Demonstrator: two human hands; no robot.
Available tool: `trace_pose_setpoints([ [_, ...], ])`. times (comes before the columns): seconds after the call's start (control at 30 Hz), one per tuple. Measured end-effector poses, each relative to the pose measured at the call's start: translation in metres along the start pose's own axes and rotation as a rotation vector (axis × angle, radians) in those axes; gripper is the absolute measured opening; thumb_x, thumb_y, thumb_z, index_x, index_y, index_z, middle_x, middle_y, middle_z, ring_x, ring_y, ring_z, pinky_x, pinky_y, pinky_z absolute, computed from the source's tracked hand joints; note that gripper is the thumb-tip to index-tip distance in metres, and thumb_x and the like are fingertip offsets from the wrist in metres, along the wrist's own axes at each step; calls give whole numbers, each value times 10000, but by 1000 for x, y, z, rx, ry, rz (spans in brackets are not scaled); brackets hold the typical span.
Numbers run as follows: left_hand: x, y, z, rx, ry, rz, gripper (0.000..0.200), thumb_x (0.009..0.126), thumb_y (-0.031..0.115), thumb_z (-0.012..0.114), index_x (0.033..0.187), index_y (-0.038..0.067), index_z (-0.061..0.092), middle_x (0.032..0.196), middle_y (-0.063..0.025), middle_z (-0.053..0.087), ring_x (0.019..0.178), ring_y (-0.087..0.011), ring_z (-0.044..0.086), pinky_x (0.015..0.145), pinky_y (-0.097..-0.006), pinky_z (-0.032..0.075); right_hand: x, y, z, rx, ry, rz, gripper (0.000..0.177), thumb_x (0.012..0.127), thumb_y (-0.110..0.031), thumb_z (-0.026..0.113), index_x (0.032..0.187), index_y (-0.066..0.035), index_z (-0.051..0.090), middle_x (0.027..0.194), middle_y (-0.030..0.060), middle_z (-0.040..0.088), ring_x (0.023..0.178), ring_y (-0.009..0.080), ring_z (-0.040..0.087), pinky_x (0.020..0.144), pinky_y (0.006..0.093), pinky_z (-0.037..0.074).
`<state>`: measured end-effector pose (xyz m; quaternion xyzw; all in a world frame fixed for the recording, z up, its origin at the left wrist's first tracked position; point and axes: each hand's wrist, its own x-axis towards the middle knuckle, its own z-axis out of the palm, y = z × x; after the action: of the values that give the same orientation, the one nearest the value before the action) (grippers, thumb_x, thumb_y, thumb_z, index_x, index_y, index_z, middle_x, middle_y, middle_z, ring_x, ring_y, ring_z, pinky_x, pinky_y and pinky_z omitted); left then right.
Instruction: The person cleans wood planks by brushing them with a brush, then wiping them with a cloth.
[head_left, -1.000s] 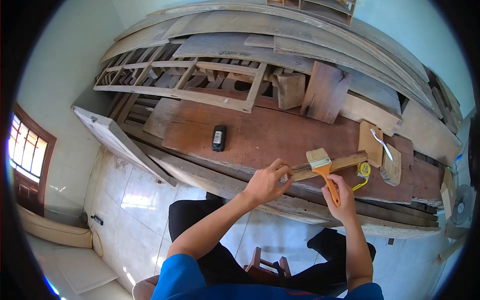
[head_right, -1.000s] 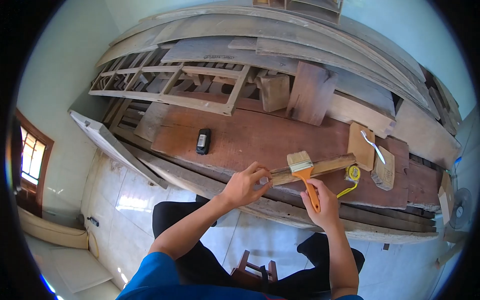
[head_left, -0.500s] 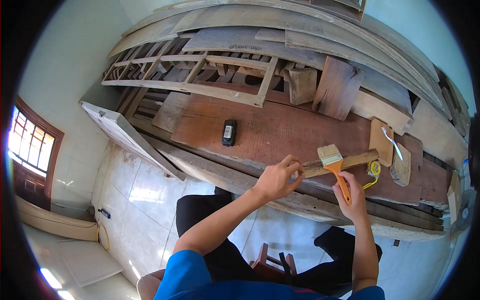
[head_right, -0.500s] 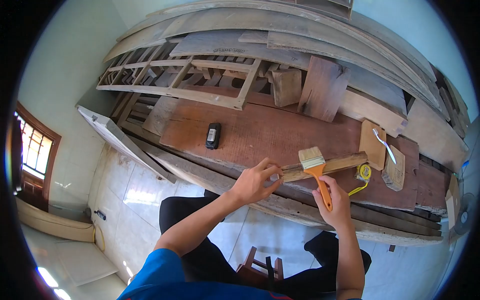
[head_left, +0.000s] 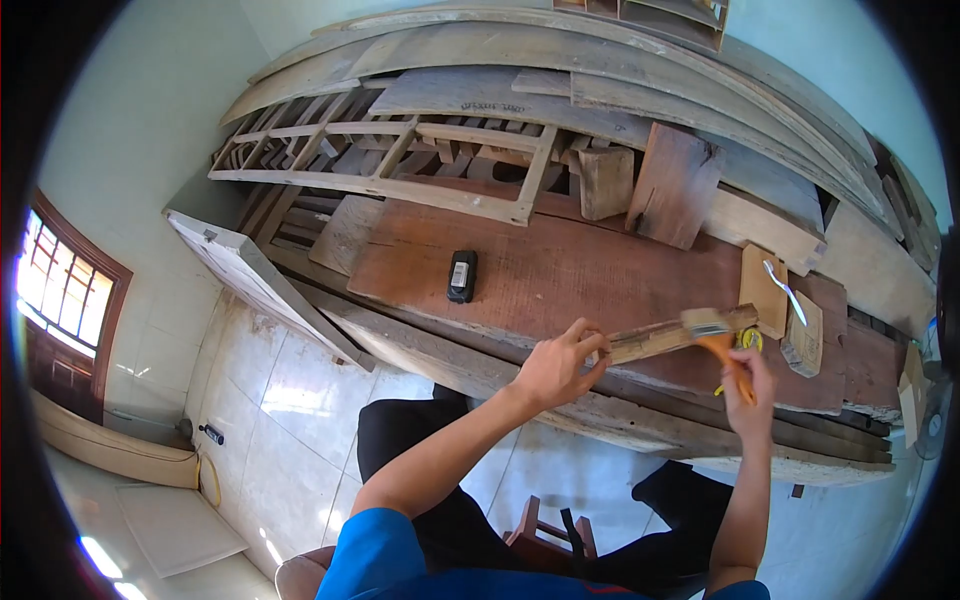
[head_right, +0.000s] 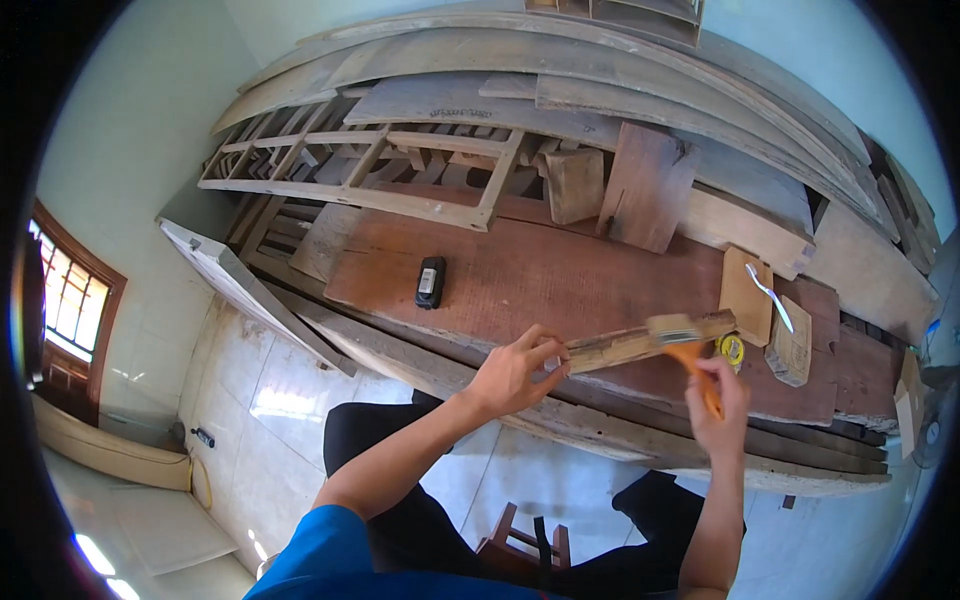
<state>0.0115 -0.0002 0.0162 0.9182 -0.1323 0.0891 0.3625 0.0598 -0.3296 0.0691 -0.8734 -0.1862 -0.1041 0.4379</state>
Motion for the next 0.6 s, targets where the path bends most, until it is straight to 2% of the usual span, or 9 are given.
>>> trace_pose_setpoints([
  [0.07,-1,0,-1,-28,-3,-15,210,987,228,737,1140,100,670,1287,-124,627,909,-316,762,777,-440,641,1,7,-5,-409,114,-124,143,938,-90,697,1042,-22,627,836,162,672,716,341,692,668,411,532],
  [0.13,-1,3,0,-46,-11,-29,210,987,228,737,1140,101,669,1287,-125,627,908,-322,761,781,-442,640,-8,-16,10,-372,17,-146,146,931,-115,709,1020,-42,618,851,198,664,756,426,677,667,459,531],
  [0.2,0,4,0,-43,-18,-41,212,987,228,738,1140,101,666,1288,-126,627,913,-329,761,788,-444,640,-10,-34,20,-166,-164,-346,199,913,-124,740,1074,-51,647,858,172,664,714,380,683,650,431,533],
  [0.27,0,3,1,-37,-17,-27,216,984,228,741,1142,102,665,1286,-127,628,905,-334,761,786,-443,641,-8,-33,11,-31,-322,-298,202,931,-125,740,1096,-46,654,902,162,685,713,342,684,653,401,532],
  [0.37,-1,1,0,-37,-4,-9,215,982,224,741,1141,100,665,1280,-130,629,894,-335,759,784,-439,642,-2,18,-8,10,-121,-6,189,966,-126,723,1111,-37,639,938,159,698,757,313,690,686,386,524],
  [0.47,0,1,-4,-52,13,0,208,981,218,740,1133,96,668,1271,-132,631,892,-336,757,789,-438,642,6,21,-7,-179,64,81,182,994,-114,702,1132,-27,622,926,152,696,816,302,699,727,387,519],
  [0.5,-1,3,-3,-62,16,1,206,981,216,739,1130,94,669,1268,-132,632,892,-337,757,791,-437,642,0,24,0,-150,25,95,200,992,-105,709,1151,-29,614,933,159,691,852,304,699,756,402,515],
  [0.53,-5,5,3,-78,6,-13,204,979,214,741,1128,93,671,1264,-131,633,887,-333,755,787,-437,641,-5,16,8,-99,-24,-30,200,995,-108,717,1154,-33,622,967,151,702,884,270,706,778,371,522],
  [0.6,1,0,2,-73,10,-11,201,975,209,744,1122,91,674,1257,-128,634,876,-325,750,779,-435,637,-6,-9,6,164,-361,52,216,997,-118,730,1166,-28,630,1007,128,714,931,206,705,827,335,533],
])
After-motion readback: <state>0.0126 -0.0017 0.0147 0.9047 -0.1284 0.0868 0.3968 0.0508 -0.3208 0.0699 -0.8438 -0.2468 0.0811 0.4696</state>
